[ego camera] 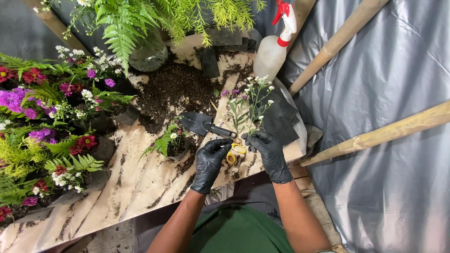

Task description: The person arranges a floral display on a table, using yellow-handled scissors to trim stems of white flowers and green foliage. They place the cut pieces into a small black pot containing soil and a fern, adjusting the arrangement with gloved hands.

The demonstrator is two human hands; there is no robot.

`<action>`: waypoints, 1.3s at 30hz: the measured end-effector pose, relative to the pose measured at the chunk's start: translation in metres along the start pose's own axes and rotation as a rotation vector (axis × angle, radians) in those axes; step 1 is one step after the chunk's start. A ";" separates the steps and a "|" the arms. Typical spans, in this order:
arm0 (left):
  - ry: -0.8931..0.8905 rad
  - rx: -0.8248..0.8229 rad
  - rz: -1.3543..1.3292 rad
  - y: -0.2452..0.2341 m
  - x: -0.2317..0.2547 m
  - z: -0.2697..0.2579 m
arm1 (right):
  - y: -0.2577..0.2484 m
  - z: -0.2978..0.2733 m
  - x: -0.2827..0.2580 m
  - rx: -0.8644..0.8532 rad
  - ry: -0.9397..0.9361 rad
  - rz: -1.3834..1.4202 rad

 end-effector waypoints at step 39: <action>-0.048 -0.069 -0.046 -0.020 -0.032 -0.013 | -0.038 0.046 0.064 0.159 0.071 -0.374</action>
Point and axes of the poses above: each hand's wrist, its own z-axis towards the middle knuckle, its own y-axis out of the palm, x = y × z, the point moved 7 cm from there along z, towards the middle knuckle, and after that the axes turned 9 degrees about -y, right-handed, at the moved point
